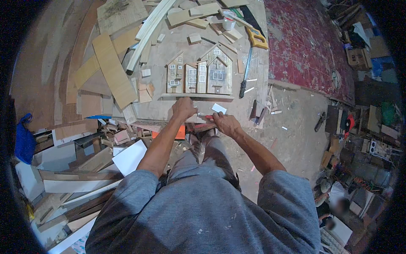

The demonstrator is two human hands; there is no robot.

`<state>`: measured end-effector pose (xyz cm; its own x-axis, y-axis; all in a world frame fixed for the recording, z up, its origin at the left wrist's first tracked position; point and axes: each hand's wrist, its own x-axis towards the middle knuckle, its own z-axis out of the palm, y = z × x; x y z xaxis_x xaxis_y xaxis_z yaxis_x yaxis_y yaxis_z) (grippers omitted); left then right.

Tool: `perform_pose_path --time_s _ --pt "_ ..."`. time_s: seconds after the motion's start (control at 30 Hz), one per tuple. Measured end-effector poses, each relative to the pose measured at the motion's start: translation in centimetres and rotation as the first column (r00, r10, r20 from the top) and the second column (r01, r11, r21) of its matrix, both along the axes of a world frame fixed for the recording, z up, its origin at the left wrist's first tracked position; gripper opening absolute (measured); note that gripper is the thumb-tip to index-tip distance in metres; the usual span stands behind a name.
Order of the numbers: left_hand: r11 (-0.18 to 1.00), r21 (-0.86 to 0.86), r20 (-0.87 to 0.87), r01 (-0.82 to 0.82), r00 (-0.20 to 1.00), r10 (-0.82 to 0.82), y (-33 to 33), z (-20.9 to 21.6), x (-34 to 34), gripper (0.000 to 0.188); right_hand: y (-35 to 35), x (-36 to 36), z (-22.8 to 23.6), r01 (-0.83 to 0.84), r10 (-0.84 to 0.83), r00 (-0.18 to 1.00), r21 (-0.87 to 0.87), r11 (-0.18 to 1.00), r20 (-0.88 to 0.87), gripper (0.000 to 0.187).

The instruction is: Applying glue and attaching small wooden pieces to assemble a model house.

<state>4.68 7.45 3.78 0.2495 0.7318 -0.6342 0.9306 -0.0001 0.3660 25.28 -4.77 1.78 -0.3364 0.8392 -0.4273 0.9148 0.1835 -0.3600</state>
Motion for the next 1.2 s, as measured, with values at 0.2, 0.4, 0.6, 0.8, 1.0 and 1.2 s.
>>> perform_pose_path --time_s 0.2,0.4,0.6,0.8,1.0,1.2 --pt "1.000 0.013 -0.002 0.002 1.000 -0.002 0.0 -0.1 0.1 0.039 -1.1 1.5 0.5 0.056 -0.056 0.998 0.015 0.998 -0.017 0.030" --pt "1.000 -0.010 -0.013 -0.018 1.000 0.017 -0.1 0.7 0.2 0.037 -1.0 2.2 1.8 0.017 -0.017 0.999 -0.009 1.000 0.045 0.029" --pt "0.994 0.081 0.009 -0.071 0.997 0.070 -2.0 0.8 1.0 0.026 -1.2 4.9 4.2 0.088 -0.083 0.996 0.173 0.981 -0.037 0.026" --pt "0.974 0.211 0.034 -0.078 0.997 0.072 -4.1 0.2 2.1 0.019 -1.0 8.9 2.4 0.215 -0.223 0.975 0.305 0.928 -0.008 0.022" --pt "0.941 0.179 0.255 -0.288 0.937 0.238 -5.2 -1.5 0.0 0.017 -0.2 10.1 3.3 0.252 -0.250 0.967 0.304 0.919 -0.045 0.036" --pt "0.914 0.259 0.389 -0.311 0.900 0.196 -7.1 -1.9 -1.5 0.025 -2.3 11.7 3.0 0.388 -0.358 0.922 0.389 0.836 -0.150 0.035"
